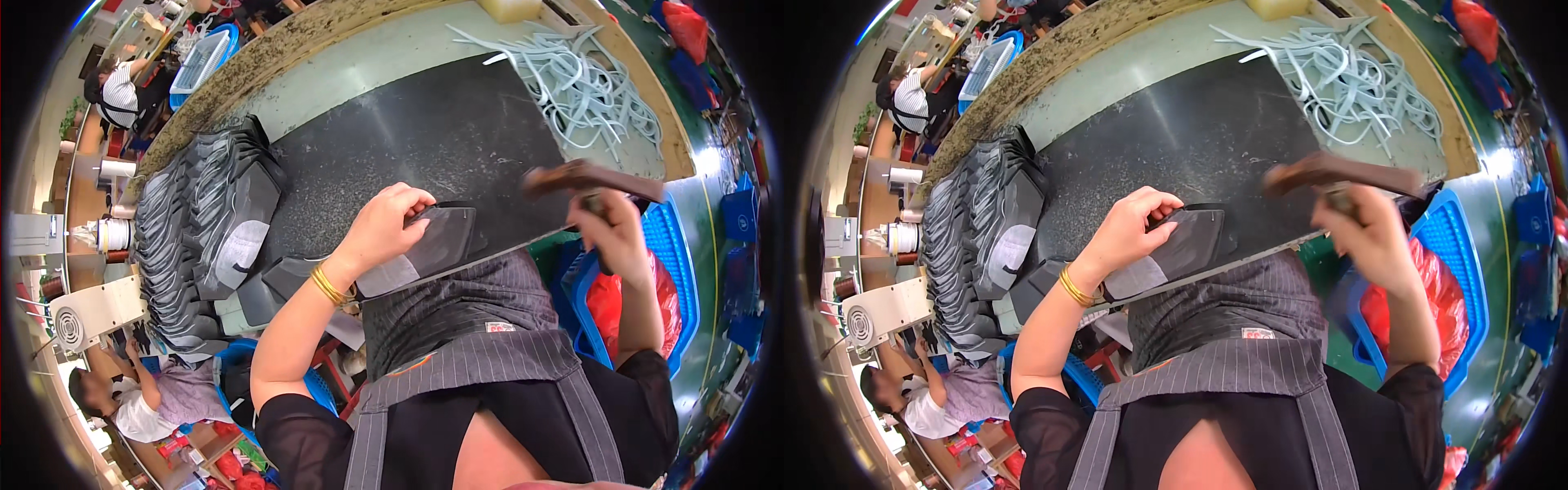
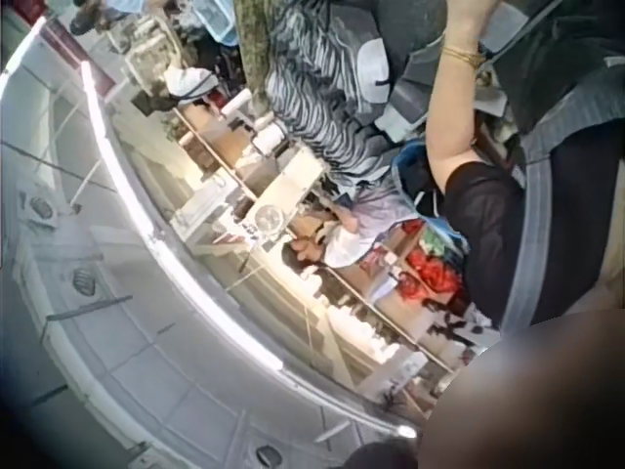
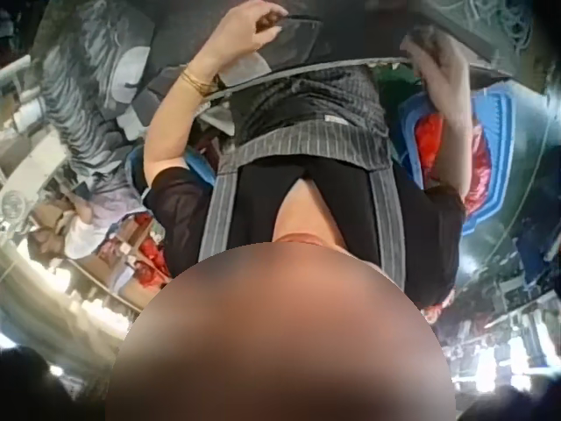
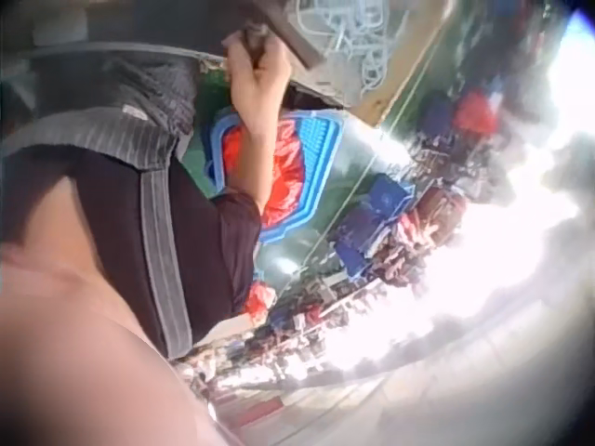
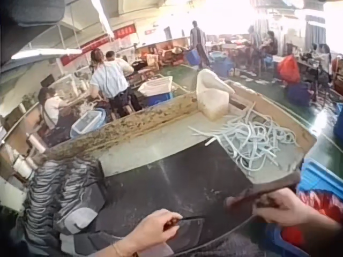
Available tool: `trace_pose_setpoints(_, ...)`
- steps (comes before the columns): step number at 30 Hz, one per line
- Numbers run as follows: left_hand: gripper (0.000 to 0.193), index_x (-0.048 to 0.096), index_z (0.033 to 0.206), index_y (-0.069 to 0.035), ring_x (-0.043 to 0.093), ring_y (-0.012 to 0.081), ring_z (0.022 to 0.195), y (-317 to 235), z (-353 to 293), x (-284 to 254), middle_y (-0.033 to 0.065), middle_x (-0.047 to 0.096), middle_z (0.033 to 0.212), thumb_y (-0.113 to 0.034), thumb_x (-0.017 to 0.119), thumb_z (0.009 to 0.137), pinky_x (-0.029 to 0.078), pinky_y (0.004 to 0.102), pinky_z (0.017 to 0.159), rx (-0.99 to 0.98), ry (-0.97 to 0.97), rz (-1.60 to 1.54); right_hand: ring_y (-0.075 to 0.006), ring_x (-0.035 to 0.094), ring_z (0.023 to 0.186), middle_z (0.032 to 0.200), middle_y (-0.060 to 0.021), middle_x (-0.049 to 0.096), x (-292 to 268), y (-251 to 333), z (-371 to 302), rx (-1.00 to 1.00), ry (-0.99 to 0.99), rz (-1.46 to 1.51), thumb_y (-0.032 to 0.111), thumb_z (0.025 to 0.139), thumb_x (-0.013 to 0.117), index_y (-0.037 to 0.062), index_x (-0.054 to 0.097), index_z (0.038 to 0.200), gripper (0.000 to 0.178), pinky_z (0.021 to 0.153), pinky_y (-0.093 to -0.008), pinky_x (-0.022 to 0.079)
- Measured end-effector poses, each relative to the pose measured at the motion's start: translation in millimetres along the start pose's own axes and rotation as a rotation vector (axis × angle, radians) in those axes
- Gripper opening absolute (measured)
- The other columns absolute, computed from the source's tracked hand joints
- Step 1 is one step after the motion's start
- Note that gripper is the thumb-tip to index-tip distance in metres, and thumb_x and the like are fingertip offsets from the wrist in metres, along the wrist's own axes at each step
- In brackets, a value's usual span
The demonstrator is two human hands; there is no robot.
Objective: Folding the edges of shoe upper components and using a hammer to secure them on a workbench.
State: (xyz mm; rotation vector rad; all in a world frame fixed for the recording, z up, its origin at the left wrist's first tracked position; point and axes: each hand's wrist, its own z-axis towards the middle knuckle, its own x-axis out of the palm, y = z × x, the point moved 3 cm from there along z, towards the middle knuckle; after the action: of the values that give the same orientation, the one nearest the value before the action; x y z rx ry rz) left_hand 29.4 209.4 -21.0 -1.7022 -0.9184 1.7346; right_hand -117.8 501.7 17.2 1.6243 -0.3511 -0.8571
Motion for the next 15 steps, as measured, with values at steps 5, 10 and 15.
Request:
trace_pose_setpoints(5, 0.018, 0.072, 0.102, -0.004, 0.064, 0.0179, 0.076, 5.5, 11.0, -5.2, 0.0085, 0.066, 0.091, -0.005, 0.073, 0.084, 0.052, 0.0296, 0.069, 0.043, 0.017, 0.015, -0.0319, 0.067, 0.077, 0.099, -0.0104, 0.066, 82.4, 44.1, 44.2, -0.304, 0.486, -0.343, 0.004, 0.093, 0.062, 0.0067, 0.063, 0.124, 0.032, 0.066, -0.0394, 0.054)
trace_pose_setpoints(10, 0.013, 0.072, 0.096, -0.004, 0.066, 0.0180, 0.072, 13.3, 19.9, -10.2, 0.0079, 0.068, 0.089, -0.008, 0.074, 0.084, 0.053, 0.0299, 0.066, 0.095, 0.105, 0.032, -0.0306, 0.070, 0.076, 0.091, -0.0128, 0.064, 95.3, 39.3, 51.5, -0.170, 0.666, -0.646, 0.018, 0.098, 0.058, 0.0117, 0.056, 0.128, 0.030, 0.052, -0.0431, 0.052)
trace_pose_setpoints(15, 0.013, 0.073, 0.094, -0.005, 0.066, 0.0200, 0.073, 16.4, 22.3, -15.8, 0.0067, 0.068, 0.089, -0.010, 0.076, 0.082, 0.054, 0.0307, 0.066, 0.173, 0.154, 0.017, -0.0264, 0.065, 0.066, 0.083, -0.0078, 0.053, 97.6, 49.3, 48.9, -0.291, 0.589, -0.673, 0.013, 0.090, 0.060, 0.0130, 0.058, 0.131, 0.041, 0.050, -0.0398, 0.052)
